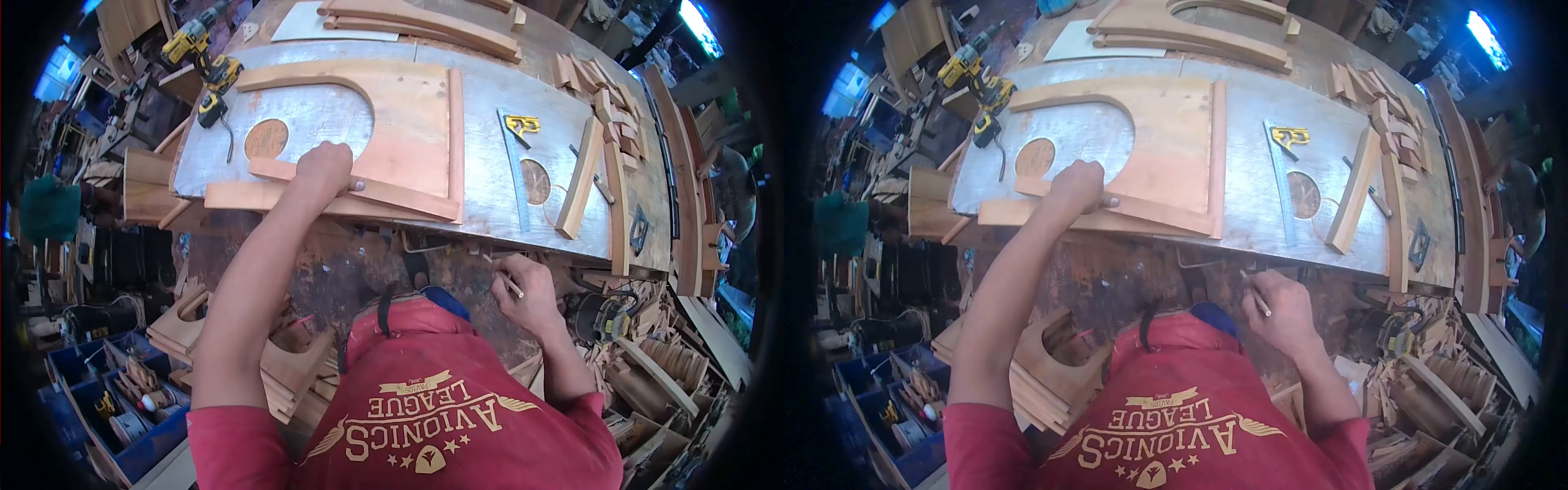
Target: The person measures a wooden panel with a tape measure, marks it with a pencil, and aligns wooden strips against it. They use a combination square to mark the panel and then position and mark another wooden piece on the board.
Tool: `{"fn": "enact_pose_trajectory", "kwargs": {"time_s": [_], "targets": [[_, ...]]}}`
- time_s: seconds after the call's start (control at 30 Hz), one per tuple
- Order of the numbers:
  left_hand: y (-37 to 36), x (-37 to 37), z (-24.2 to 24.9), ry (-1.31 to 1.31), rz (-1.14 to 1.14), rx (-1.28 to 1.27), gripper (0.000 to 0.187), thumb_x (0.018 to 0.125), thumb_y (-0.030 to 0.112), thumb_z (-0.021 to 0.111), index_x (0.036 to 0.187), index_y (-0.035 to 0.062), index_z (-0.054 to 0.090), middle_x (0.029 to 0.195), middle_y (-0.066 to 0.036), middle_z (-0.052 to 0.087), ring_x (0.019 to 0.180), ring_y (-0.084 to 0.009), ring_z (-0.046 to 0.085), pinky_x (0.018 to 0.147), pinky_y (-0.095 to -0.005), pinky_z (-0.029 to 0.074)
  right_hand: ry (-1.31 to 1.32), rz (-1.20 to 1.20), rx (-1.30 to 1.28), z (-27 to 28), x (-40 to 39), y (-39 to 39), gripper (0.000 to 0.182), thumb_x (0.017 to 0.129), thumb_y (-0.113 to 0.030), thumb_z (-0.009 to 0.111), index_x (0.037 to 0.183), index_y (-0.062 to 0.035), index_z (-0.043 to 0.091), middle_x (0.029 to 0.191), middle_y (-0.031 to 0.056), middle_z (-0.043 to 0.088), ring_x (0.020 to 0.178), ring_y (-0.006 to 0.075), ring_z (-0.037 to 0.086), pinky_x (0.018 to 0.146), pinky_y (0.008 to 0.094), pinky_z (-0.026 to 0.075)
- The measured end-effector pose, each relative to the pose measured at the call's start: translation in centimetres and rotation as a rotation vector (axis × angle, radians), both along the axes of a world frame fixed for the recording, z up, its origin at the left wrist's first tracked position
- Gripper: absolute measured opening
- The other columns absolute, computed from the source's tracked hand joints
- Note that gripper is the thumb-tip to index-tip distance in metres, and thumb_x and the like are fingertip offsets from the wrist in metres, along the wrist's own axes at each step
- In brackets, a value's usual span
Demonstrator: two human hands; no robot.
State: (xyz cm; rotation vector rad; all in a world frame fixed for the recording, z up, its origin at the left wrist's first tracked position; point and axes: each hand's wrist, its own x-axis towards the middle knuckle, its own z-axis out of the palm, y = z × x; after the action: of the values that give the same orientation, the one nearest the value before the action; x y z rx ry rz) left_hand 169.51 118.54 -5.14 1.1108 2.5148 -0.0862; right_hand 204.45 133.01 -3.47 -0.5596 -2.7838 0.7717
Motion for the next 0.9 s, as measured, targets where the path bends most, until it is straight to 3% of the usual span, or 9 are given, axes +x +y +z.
{"fn": "enact_pose_trajectory", "kwargs": {"time_s": [0.27,0.47,0.53,0.63,0.73,0.8,0.83,0.9], "targets": [[-0.8,0.9,-1.4,0.078,-0.013,0.156,0.043,0.076,0.036,0.085,0.098,0.0020,0.069,0.098,-0.023,0.070,0.095,-0.0400,0.069,0.084,-0.0472,0.056,0.075,-0.171,-0.303,-0.6,0.2,-0.2,0.009,0.083,-0.010,0.067,0.080,-0.0036,0.061,0.070,0.0142,0.061,0.062,0.0301,0.064,0.058,0.0382,0.050],[-1.8,3.4,-2.7,0.139,-0.226,0.298,0.031,0.080,0.027,0.077,0.104,0.0106,0.069,0.107,-0.008,0.069,0.115,-0.0340,0.060,0.098,-0.0486,0.048,0.188,-0.151,-0.201,-1.8,-0.4,3.5,0.012,0.087,-0.010,0.065,0.079,-0.0017,0.062,0.072,0.0159,0.060,0.068,0.0345,0.061,0.064,0.0425,0.049],[-1.3,2.9,-4.6,0.128,-0.317,0.253,0.037,0.077,0.027,0.079,0.110,0.0126,0.068,0.106,-0.008,0.069,0.109,-0.0327,0.062,0.092,-0.0486,0.049,0.204,-0.133,-0.223,-2.3,-0.6,5.0,0.011,0.090,-0.010,0.064,0.083,-0.0010,0.062,0.074,0.0167,0.059,0.072,0.0377,0.060,0.067,0.0450,0.048],[0.0,2.7,-4.1,0.156,-0.335,0.077,0.038,0.077,0.025,0.078,0.112,0.0137,0.067,0.104,-0.008,0.069,0.106,-0.0316,0.062,0.089,-0.0487,0.048,0.248,-0.030,0.027,-2.6,-2.1,7.4,0.012,0.093,-0.011,0.061,0.089,-0.0001,0.061,0.081,0.0188,0.059,0.075,0.0364,0.059,0.069,0.0426,0.047],[1.9,2.6,0.2,0.187,-0.273,0.049,0.025,0.082,0.022,0.073,0.104,0.0131,0.066,0.100,-0.007,0.070,0.105,-0.0301,0.062,0.087,-0.0468,0.046,0.190,-0.174,-0.324,-1.5,-2.8,9.5,0.016,0.095,-0.014,0.060,0.097,0.0012,0.062,0.091,0.0185,0.060,0.081,0.0335,0.060,0.073,0.0395,0.046],[3.7,2.5,3.9,0.271,-0.303,0.245,0.021,0.084,0.020,0.071,0.104,0.0132,0.066,0.099,-0.006,0.069,0.103,-0.0295,0.062,0.088,-0.0446,0.046,0.380,-0.057,-0.206,0.5,-3.8,11.7,0.024,0.095,-0.021,0.063,0.104,0.0015,0.064,0.096,0.0165,0.060,0.089,0.0312,0.060,0.077,0.0393,0.046],[5.0,2.8,5.2,0.291,-0.329,0.359,0.021,0.084,0.019,0.070,0.104,0.0131,0.066,0.099,-0.005,0.069,0.103,-0.0291,0.062,0.088,-0.0441,0.046,0.395,-0.053,-0.283,0.7,-3.7,13.1,0.033,0.091,-0.025,0.070,0.111,0.0005,0.064,0.100,0.0133,0.062,0.096,0.0326,0.061,0.085,0.0408,0.047],[8.3,3.6,6.9,0.325,-0.405,0.538,0.024,0.082,0.018,0.068,0.106,0.0128,0.068,0.100,-0.005,0.070,0.103,-0.0284,0.062,0.088,-0.0429,0.046,0.465,0.032,-0.086,3.9,-5.0,13.6,0.038,0.086,-0.021,0.074,0.115,0.0004,0.062,0.103,0.0129,0.062,0.100,0.0322,0.061,0.089,0.0403,0.047]]}}
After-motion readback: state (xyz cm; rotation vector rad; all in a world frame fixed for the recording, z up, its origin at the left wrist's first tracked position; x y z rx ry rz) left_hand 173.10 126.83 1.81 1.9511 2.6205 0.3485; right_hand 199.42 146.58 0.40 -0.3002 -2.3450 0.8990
